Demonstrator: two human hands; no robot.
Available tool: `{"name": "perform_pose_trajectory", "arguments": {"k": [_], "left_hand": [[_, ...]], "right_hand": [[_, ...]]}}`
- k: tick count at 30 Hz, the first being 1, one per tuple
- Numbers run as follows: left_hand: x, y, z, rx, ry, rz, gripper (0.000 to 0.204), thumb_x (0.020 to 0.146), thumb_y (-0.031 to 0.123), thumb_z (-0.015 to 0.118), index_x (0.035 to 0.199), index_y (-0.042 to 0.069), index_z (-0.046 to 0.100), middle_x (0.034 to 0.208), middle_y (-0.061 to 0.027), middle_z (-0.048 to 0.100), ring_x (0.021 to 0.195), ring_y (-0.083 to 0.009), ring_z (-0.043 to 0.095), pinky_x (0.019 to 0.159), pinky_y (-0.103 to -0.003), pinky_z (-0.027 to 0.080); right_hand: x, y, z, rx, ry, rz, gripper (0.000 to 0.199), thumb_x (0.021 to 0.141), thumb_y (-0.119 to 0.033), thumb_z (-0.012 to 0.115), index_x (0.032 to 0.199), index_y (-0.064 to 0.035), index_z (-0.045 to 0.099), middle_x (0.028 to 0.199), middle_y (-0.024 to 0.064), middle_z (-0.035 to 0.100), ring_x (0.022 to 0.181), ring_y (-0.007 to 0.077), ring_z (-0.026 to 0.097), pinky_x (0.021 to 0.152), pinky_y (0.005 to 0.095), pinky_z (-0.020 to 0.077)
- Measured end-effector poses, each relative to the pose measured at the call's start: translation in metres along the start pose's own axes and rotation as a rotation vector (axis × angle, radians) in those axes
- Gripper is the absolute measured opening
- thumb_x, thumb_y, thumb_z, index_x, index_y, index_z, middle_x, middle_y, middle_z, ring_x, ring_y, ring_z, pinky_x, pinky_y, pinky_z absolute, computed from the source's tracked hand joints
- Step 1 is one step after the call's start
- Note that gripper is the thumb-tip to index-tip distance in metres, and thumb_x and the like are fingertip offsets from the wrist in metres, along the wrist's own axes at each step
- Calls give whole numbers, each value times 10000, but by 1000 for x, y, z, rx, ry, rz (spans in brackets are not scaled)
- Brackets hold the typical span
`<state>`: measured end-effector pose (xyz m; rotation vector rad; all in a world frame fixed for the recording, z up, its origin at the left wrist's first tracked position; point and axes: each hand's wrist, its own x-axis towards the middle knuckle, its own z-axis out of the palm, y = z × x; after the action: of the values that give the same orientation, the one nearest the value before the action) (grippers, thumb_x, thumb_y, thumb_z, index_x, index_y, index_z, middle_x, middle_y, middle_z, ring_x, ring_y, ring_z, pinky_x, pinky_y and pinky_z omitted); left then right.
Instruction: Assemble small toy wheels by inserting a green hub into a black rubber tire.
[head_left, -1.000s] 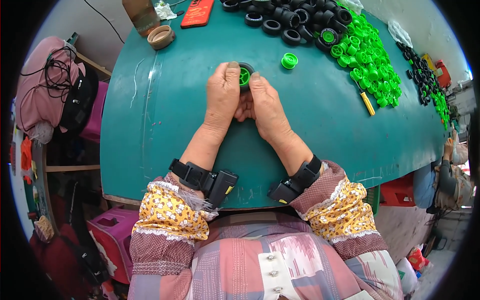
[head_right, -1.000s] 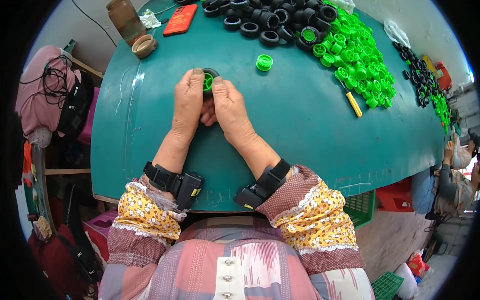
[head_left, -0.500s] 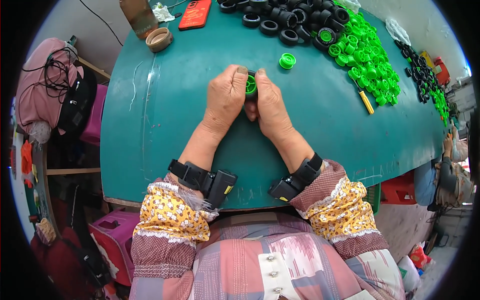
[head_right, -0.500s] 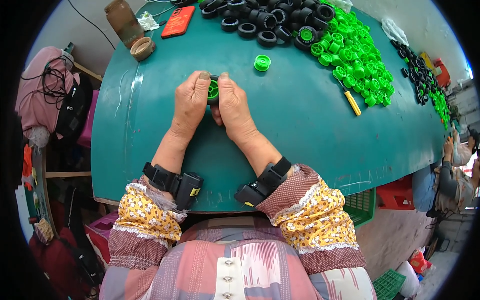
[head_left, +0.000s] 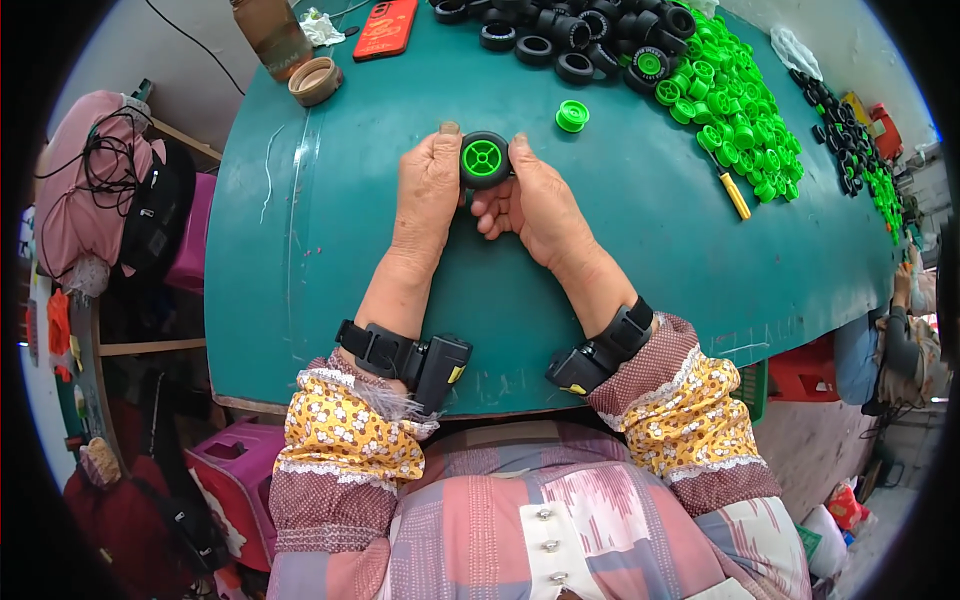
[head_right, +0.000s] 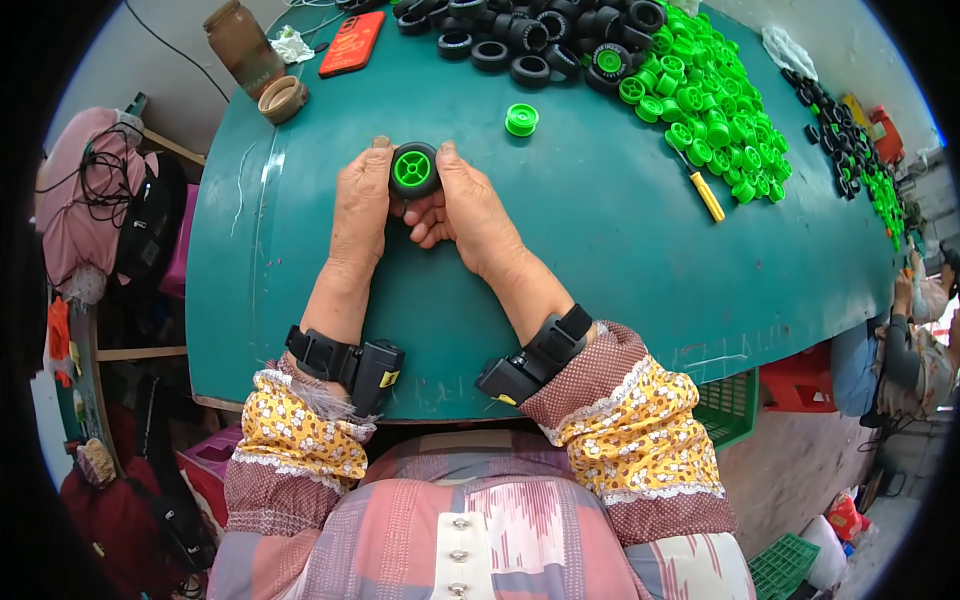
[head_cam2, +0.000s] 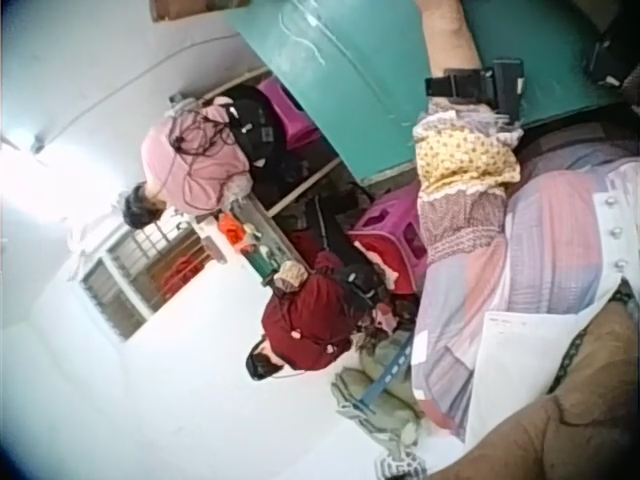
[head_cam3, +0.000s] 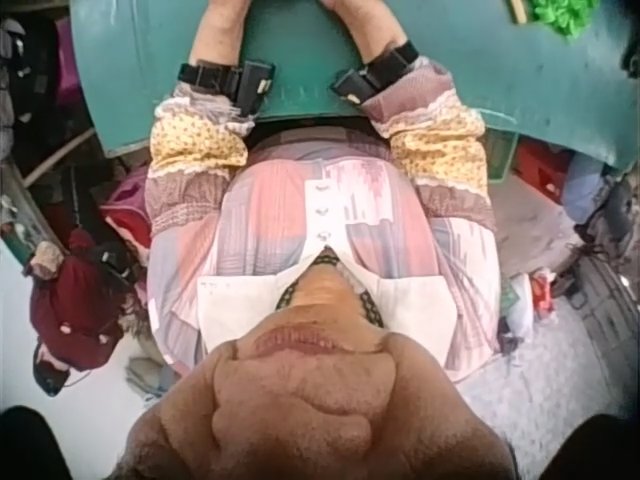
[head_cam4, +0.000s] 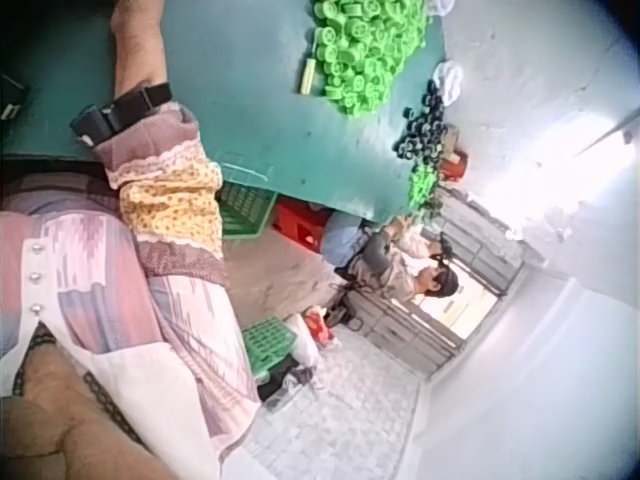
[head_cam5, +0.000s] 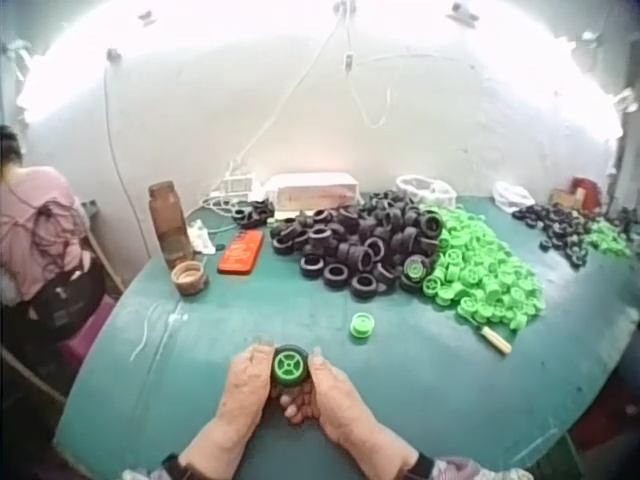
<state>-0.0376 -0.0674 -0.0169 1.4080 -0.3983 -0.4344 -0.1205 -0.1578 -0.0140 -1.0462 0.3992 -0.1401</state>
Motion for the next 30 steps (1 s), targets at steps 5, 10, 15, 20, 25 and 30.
{"name": "perform_pose_trajectory", "arguments": {"k": [5,10,15,20,25,30], "left_hand": [[0,4,-2,120,18,0,333,893,318,446,795,35,590,585,34,486,476,-39,395,401,-185,305],[3,1,-7,154,59,85,401,887,350,458,723,1,570,582,11,493,545,-66,441,498,-224,367],[-2,2,-5,-76,117,100,423,881,358,476,736,-26,580,607,-4,524,569,-79,460,532,-225,386],[2,-3,-2,231,80,236,344,871,292,495,732,-11,580,565,-27,507,529,-85,446,487,-248,381],[1,-2,-1,214,34,250,324,872,257,493,686,-5,530,532,-22,465,509,-83,406,464,-257,364],[-1,-3,-5,167,-31,252,353,884,314,484,698,19,541,592,23,480,553,-45,426,486,-206,361]], "right_hand": [[1,-3,-5,-164,45,-34,453,909,-443,314,817,-39,498,629,56,519,493,122,488,453,230,422],[3,-3,-5,-276,44,-131,358,908,-349,385,813,-26,507,610,48,521,462,101,483,416,212,405],[0,4,6,-284,53,-166,337,910,-345,394,809,-39,495,640,45,532,505,93,507,439,204,406],[-2,3,3,-434,53,-179,346,909,-359,394,850,-37,507,632,40,525,502,78,499,421,195,388],[0,12,6,-614,178,-490,355,909,-325,415,816,9,490,573,68,493,536,142,494,503,279,401],[-1,17,11,-557,188,-463,341,912,-313,412,814,6,480,571,56,459,565,143,479,528,293,401]]}}
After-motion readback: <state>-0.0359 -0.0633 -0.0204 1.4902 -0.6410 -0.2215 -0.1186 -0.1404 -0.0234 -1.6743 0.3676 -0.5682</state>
